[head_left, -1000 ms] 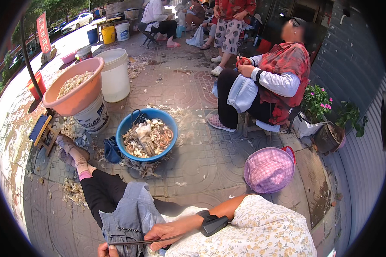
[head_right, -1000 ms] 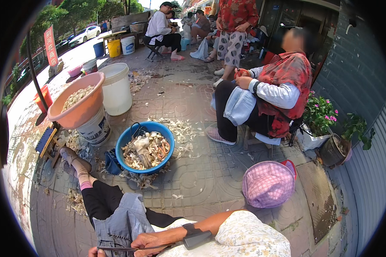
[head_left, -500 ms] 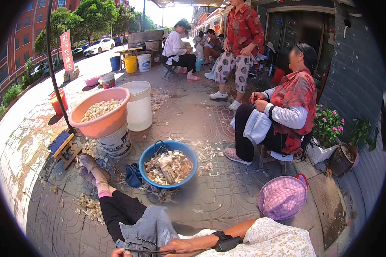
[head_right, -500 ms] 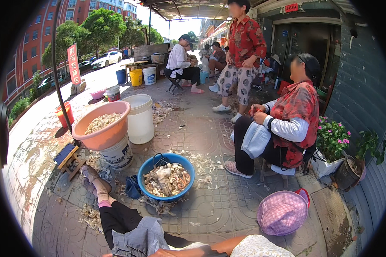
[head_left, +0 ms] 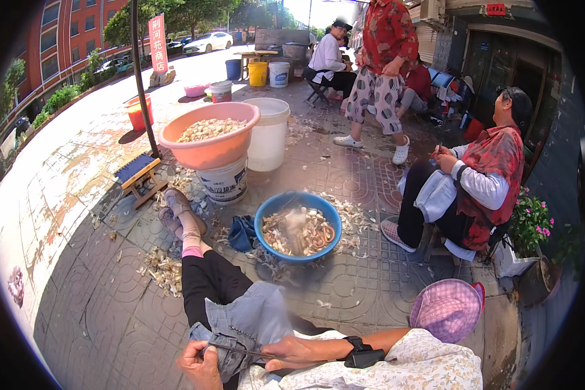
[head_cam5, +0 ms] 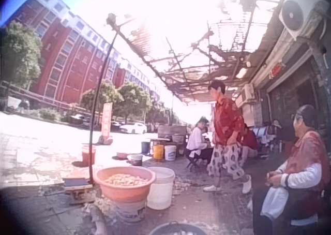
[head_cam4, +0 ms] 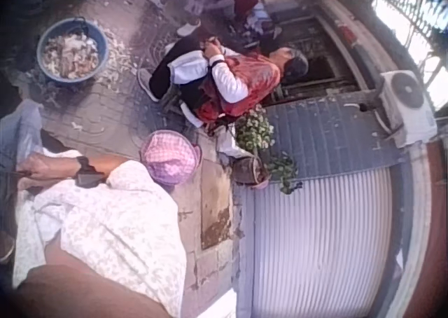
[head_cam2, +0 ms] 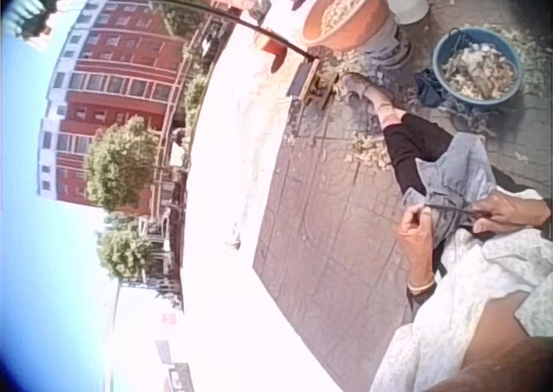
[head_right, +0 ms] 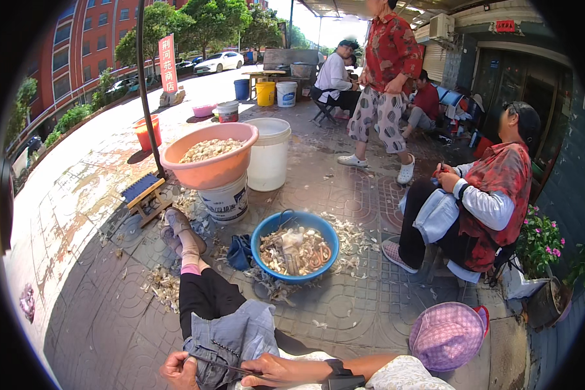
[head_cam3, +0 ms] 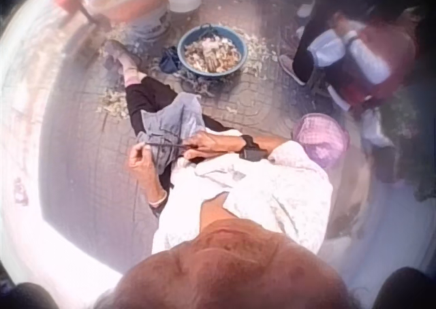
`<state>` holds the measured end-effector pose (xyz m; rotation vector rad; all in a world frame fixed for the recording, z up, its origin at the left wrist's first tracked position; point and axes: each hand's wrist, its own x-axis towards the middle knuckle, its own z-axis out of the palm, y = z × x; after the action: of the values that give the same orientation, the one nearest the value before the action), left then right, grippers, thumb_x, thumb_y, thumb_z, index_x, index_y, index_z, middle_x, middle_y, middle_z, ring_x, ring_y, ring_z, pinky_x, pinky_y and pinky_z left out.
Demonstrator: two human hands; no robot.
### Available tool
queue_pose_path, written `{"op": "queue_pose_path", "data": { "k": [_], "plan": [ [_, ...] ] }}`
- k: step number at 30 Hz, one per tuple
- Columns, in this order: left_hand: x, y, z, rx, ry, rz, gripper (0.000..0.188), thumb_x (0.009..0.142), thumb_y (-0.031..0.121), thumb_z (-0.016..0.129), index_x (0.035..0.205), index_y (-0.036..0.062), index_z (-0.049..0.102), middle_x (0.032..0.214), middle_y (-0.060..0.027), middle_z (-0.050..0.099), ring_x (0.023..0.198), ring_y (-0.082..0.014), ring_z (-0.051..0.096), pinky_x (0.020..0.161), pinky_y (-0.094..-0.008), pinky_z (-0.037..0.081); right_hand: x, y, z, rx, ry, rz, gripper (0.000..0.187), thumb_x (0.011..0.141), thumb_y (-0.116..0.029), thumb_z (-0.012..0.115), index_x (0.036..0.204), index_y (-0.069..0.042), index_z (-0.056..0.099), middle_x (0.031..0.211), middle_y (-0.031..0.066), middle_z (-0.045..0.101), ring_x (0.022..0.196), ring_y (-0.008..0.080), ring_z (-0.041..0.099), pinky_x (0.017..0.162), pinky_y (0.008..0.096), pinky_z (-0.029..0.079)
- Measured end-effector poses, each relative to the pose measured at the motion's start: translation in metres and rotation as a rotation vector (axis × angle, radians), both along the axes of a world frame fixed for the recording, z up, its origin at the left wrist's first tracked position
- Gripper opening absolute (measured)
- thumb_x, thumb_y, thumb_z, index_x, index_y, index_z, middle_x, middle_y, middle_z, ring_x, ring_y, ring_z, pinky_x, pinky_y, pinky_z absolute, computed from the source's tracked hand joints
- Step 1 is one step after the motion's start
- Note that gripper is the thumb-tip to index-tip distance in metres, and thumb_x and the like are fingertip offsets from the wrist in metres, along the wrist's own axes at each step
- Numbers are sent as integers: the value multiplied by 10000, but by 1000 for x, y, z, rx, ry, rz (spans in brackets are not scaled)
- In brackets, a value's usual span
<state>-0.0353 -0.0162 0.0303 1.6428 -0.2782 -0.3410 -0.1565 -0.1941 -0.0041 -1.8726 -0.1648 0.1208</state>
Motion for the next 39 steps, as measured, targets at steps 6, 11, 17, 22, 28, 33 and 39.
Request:
{"op": "queue_pose_path", "data": {
  "k": [6,11,17,22,28,33,39],
  "plan": [
    [10,5,-42,-150,-128,117,40,689,0,616,704,-35,607,608,54,480,543,-24,349,481,-226,259,2,0,-2,66,-118,-15,435,949,-421,503,863,5,530,611,84,481,555,159,456,512,325,374],
    [12,-1,-36,-116,-120,83,35,702,-8,621,723,-35,620,617,63,479,552,-12,345,487,-208,250,0,-1,-11,46,-73,-42,436,937,-440,519,894,-8,554,607,85,477,546,167,449,510,337,379],
    [11,2,-35,-143,-99,95,20,729,-16,619,740,-30,626,654,68,499,558,-4,366,495,-187,272,7,-11,0,64,23,31,577,911,-549,492,1000,15,577,679,51,529,589,140,483,530,314,405],
    [11,-6,-11,-177,-101,10,45,772,-17,623,805,-26,652,672,70,529,564,7,401,495,-178,311,1,-5,6,456,256,24,530,898,-556,517,967,-36,594,659,-33,471,538,40,391,468,208,283],
    [7,3,-20,-196,-134,-3,78,776,-22,624,848,-20,656,752,58,578,617,9,445,501,-163,329,3,-10,6,337,228,69,552,899,-556,510,908,-10,588,655,-12,491,598,75,450,526,238,351],
    [9,4,-22,-133,-213,12,73,779,-26,617,842,-12,651,769,41,588,624,7,449,504,-161,331,7,-15,3,312,219,85,561,895,-552,520,905,6,586,666,1,512,623,84,465,537,251,372],
    [10,3,-20,-79,-255,25,59,762,-15,625,817,-5,644,735,40,567,593,1,421,488,-172,309,6,-15,0,380,274,94,546,894,-547,528,911,-6,593,658,-11,505,607,72,454,527,241,361]
  ]
}}
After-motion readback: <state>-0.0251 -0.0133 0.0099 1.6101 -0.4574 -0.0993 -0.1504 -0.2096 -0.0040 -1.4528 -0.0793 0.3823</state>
